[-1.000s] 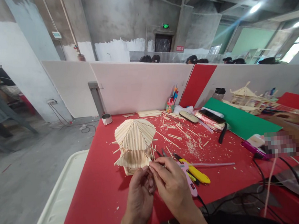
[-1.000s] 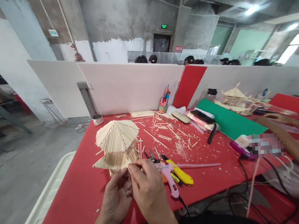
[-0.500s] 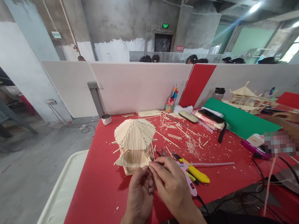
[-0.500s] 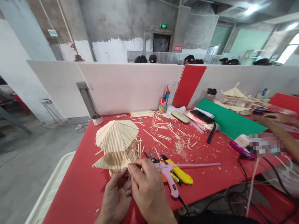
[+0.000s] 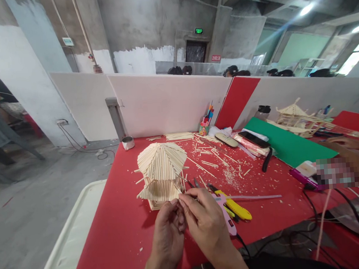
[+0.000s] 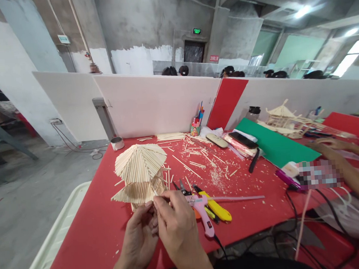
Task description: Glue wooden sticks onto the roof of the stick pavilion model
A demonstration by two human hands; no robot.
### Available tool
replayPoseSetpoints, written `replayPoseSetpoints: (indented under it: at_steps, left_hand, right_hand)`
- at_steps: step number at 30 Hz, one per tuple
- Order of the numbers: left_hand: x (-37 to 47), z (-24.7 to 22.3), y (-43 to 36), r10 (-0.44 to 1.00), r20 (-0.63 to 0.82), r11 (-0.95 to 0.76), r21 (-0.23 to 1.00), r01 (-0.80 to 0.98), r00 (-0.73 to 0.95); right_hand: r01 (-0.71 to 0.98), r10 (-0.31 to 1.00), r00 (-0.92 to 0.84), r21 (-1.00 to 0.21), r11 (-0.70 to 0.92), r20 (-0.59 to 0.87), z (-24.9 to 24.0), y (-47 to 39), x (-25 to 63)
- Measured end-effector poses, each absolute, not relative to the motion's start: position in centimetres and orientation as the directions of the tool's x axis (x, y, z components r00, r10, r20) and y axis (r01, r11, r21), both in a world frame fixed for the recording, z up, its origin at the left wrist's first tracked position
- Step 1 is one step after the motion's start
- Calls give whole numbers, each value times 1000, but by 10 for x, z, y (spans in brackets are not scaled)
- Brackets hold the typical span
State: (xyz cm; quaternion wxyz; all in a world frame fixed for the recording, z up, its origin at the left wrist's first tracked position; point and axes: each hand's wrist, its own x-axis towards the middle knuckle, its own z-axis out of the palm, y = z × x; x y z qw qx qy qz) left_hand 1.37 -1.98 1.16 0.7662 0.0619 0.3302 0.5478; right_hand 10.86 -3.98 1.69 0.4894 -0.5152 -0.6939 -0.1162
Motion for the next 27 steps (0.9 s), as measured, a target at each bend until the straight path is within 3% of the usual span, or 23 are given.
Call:
replayPoseSetpoints:
  at_steps: [27]
  left_hand:
    - [13, 13, -20, 875, -447, 402, 449, -798, 189]
  right_hand:
    - [845, 606, 8, -330, 421, 796, 15, -41, 107]
